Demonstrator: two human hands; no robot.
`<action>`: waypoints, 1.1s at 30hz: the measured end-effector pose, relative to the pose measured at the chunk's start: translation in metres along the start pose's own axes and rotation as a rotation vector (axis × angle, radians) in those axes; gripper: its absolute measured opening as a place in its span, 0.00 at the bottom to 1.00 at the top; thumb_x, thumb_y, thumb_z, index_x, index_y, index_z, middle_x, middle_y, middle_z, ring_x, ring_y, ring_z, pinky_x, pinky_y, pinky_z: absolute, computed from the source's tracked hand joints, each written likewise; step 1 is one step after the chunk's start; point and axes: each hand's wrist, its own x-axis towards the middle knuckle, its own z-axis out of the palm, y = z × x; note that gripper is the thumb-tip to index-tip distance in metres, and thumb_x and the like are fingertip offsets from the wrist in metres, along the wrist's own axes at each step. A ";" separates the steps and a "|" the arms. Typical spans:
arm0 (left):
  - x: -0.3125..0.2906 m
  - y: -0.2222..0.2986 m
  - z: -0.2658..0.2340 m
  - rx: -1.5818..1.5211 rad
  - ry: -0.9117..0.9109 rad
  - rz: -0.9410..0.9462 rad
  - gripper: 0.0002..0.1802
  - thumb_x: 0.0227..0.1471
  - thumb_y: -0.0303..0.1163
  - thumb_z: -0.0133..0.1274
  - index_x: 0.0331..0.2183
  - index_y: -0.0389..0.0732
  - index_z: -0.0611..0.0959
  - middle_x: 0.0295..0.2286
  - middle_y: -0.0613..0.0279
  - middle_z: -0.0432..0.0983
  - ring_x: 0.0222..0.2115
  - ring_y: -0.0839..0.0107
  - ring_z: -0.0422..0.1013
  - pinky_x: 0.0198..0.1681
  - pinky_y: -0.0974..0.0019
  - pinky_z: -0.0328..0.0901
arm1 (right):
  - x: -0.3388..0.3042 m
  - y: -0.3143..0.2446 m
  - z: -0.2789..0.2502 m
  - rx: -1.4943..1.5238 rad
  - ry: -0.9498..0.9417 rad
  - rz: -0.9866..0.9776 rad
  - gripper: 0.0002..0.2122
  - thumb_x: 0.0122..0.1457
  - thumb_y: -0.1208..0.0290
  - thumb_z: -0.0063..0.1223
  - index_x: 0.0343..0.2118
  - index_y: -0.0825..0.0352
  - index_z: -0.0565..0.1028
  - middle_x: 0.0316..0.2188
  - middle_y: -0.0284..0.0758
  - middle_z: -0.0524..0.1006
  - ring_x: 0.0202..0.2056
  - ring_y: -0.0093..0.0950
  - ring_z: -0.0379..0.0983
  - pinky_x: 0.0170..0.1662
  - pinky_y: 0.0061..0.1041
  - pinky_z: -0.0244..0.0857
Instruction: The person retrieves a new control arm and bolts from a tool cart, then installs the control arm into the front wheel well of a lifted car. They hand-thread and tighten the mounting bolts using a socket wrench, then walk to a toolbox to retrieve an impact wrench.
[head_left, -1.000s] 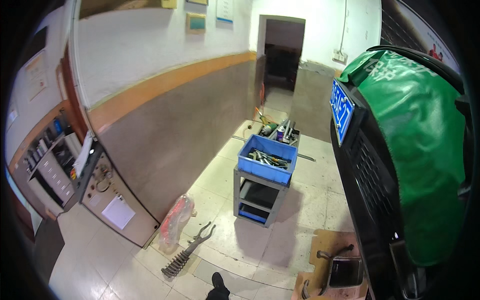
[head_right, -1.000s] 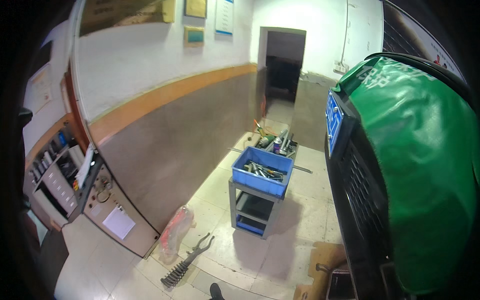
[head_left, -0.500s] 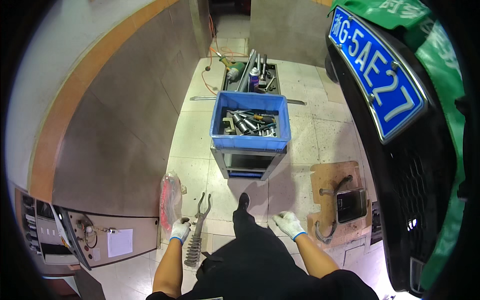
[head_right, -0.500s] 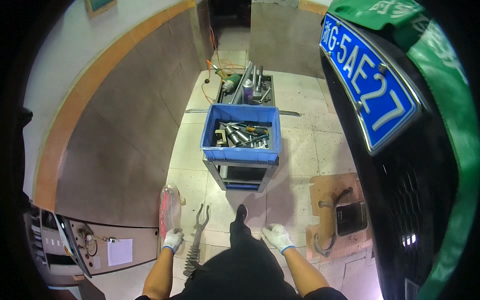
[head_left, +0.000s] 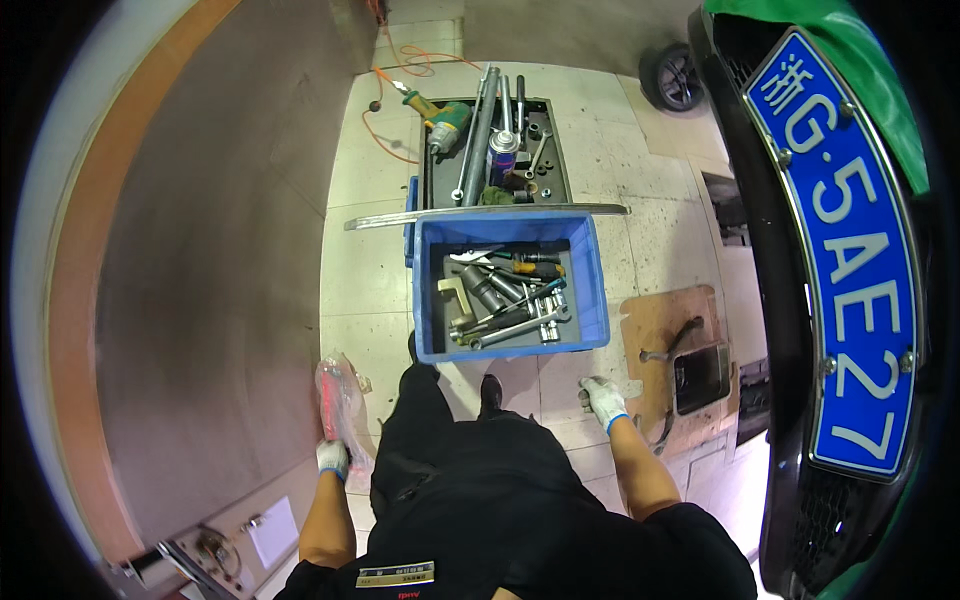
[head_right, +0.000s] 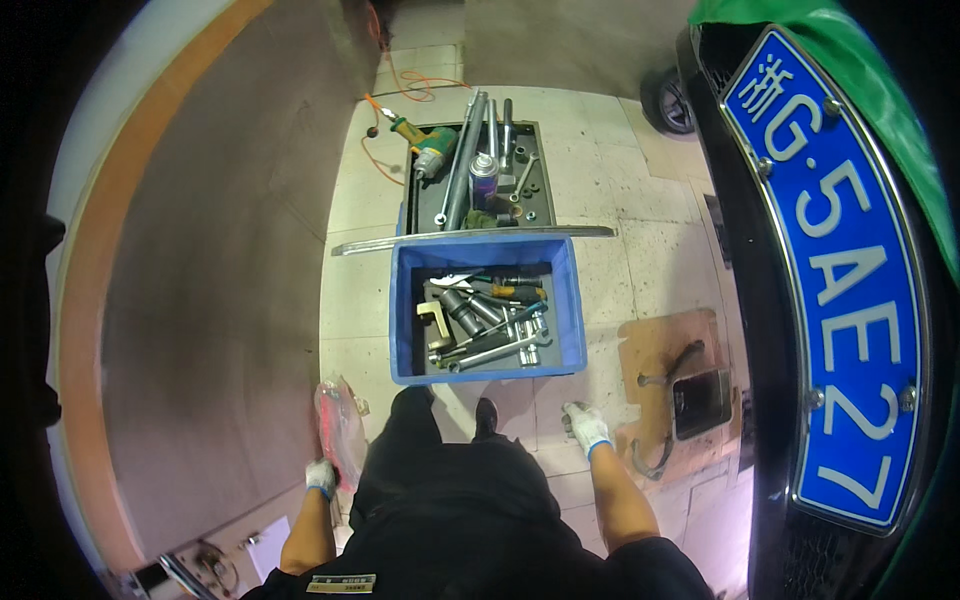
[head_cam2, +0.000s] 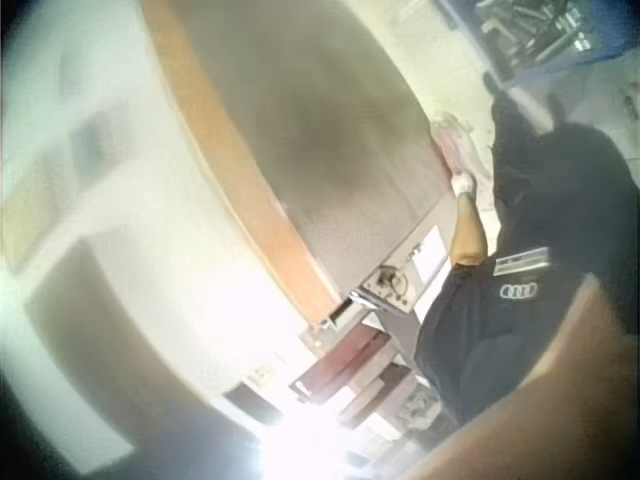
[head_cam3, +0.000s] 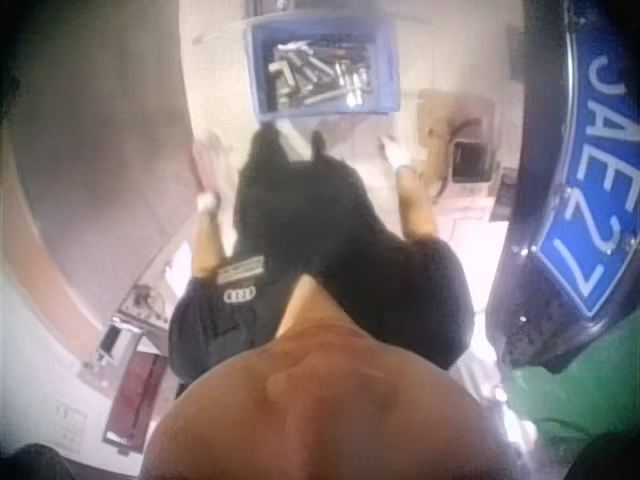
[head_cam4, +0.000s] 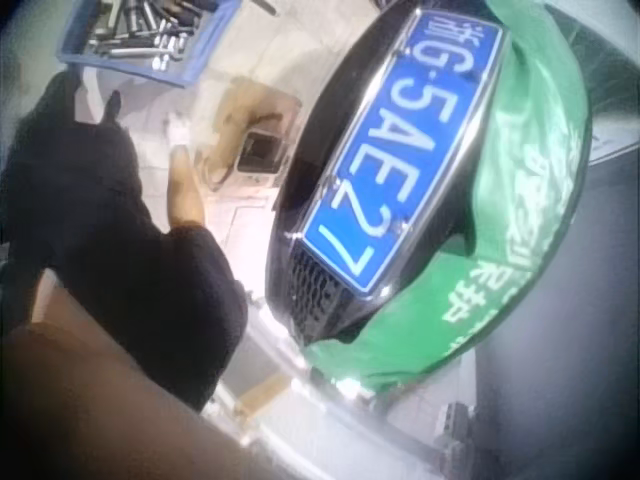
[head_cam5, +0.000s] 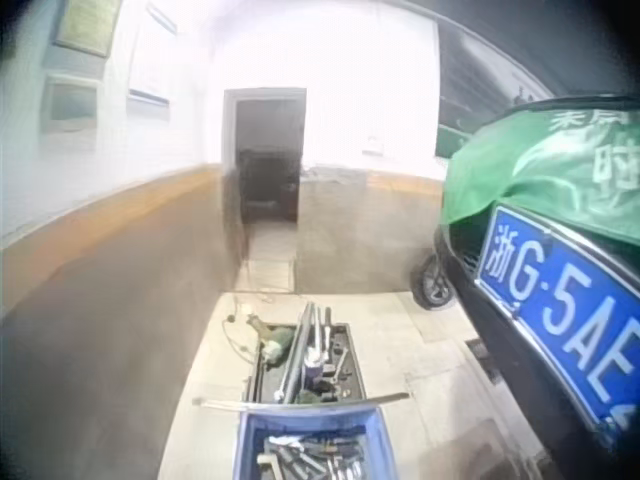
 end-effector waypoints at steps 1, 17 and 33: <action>0.007 0.060 0.011 0.223 0.134 0.249 0.17 0.54 0.30 0.51 0.42 0.28 0.81 0.28 0.48 0.80 0.25 0.59 0.76 0.29 0.56 0.71 | -0.007 -0.004 0.007 0.056 0.070 -0.016 0.11 0.64 0.61 0.57 0.38 0.65 0.80 0.23 0.30 0.77 0.22 0.22 0.72 0.26 0.24 0.68; -0.176 0.561 0.492 1.082 -0.440 1.379 0.18 0.57 0.37 0.52 0.45 0.37 0.85 0.45 0.41 0.81 0.47 0.49 0.79 0.48 0.52 0.75 | -0.281 0.128 0.245 0.507 0.414 0.540 0.14 0.62 0.62 0.55 0.43 0.66 0.80 0.28 0.37 0.81 0.25 0.30 0.77 0.27 0.32 0.71; -0.099 0.557 0.616 0.957 -0.177 1.202 0.14 0.61 0.32 0.51 0.43 0.34 0.82 0.40 0.42 0.85 0.44 0.49 0.82 0.44 0.51 0.77 | -0.338 0.090 0.422 0.183 0.505 0.681 0.14 0.64 0.61 0.54 0.43 0.66 0.82 0.34 0.38 0.82 0.34 0.31 0.79 0.38 0.29 0.72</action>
